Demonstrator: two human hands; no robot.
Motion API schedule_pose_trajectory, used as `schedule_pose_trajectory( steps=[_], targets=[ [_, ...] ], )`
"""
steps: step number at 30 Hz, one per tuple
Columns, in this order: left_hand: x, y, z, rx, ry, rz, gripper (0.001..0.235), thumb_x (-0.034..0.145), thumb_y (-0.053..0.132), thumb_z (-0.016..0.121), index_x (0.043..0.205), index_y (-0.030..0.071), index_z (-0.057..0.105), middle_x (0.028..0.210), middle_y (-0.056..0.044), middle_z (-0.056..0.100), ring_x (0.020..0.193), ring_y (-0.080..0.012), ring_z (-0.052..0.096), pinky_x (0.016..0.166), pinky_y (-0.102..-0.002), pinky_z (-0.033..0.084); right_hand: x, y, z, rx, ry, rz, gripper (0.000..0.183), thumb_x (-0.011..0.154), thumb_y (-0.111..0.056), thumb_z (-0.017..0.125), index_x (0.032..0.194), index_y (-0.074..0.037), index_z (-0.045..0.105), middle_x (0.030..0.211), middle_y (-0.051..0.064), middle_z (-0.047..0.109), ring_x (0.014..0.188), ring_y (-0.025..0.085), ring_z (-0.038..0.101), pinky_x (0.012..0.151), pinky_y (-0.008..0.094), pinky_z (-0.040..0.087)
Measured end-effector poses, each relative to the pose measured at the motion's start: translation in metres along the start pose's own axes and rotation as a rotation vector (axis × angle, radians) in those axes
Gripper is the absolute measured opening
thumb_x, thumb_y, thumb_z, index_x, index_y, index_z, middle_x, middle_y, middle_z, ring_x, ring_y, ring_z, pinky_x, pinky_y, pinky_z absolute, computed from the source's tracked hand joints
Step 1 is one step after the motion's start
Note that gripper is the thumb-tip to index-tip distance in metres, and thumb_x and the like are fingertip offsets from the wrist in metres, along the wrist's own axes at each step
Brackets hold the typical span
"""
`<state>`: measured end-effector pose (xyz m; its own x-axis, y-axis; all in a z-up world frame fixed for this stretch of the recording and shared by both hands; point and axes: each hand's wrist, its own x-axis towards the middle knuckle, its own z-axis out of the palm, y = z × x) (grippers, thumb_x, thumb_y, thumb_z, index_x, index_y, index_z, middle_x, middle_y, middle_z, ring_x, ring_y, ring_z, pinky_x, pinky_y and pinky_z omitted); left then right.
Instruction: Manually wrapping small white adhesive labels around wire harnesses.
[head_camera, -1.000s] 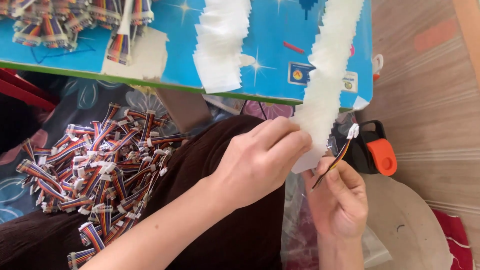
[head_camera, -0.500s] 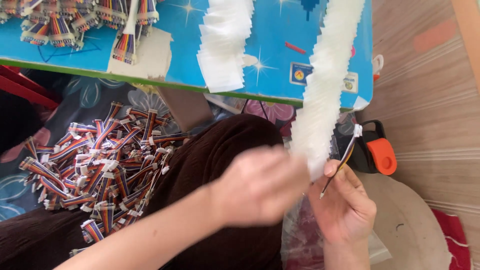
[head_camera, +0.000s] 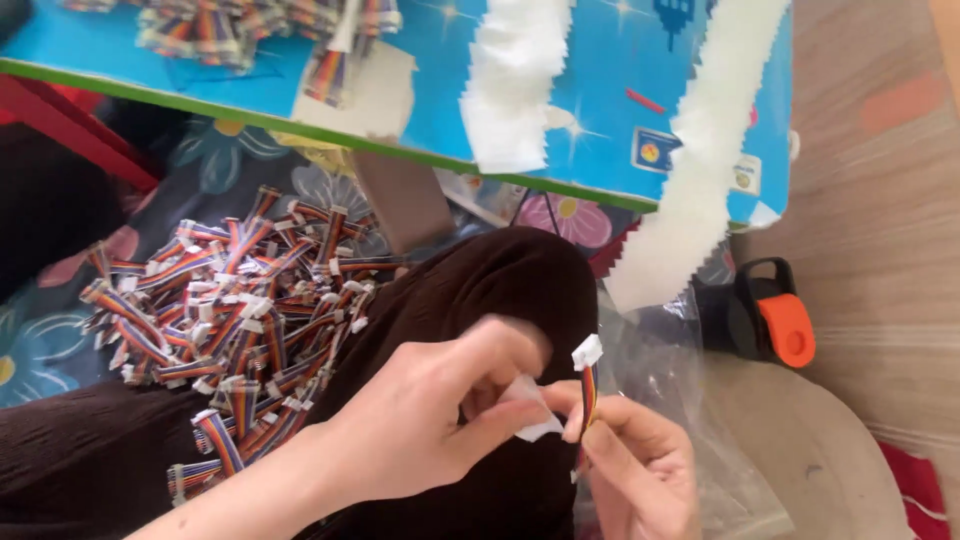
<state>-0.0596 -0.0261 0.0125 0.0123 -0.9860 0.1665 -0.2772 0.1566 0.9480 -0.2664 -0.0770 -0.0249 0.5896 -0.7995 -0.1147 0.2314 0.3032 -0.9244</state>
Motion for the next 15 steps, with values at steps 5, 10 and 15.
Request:
schedule_pose_trajectory(
  steps=[5, 10, 15],
  targets=[
    [-0.009, -0.005, -0.007, -0.226, 0.074, -0.213, 0.013, 0.073, 0.015, 0.074, 0.076, 0.005, 0.065, 0.060, 0.001, 0.068, 0.048, -0.0044, 0.057, 0.043, -0.018, 0.048, 0.002, 0.008, 0.015, 0.244, -0.006, -0.009, 0.015, 0.087, -0.003, 0.052, 0.086, 0.008, 0.062, 0.103, 0.031, 0.062, 0.083, 0.025, 0.053, 0.079, 0.033, 0.036],
    [-0.017, -0.011, -0.011, -0.372, 0.067, -0.204, 0.009, 0.079, 0.007, 0.065, 0.076, -0.001, 0.070, 0.062, -0.001, 0.066, 0.051, -0.0042, 0.053, 0.045, -0.017, 0.043, 0.001, 0.007, 0.035, -0.175, 0.299, 0.038, 0.017, 0.082, 0.000, 0.056, 0.090, 0.011, 0.066, 0.089, 0.024, 0.071, 0.062, 0.023, 0.065, 0.057, 0.029, 0.053],
    [-0.009, -0.004, -0.011, -0.350, 0.032, -0.235, 0.012, 0.075, 0.010, 0.073, 0.068, 0.002, 0.068, 0.054, 0.001, 0.063, 0.045, -0.0027, 0.048, 0.039, -0.016, 0.039, 0.000, 0.010, 0.048, -0.469, 0.364, 0.014, 0.020, 0.077, -0.002, 0.063, 0.091, 0.010, 0.069, 0.077, 0.019, 0.074, 0.060, 0.021, 0.070, 0.055, 0.029, 0.062]
  ],
)
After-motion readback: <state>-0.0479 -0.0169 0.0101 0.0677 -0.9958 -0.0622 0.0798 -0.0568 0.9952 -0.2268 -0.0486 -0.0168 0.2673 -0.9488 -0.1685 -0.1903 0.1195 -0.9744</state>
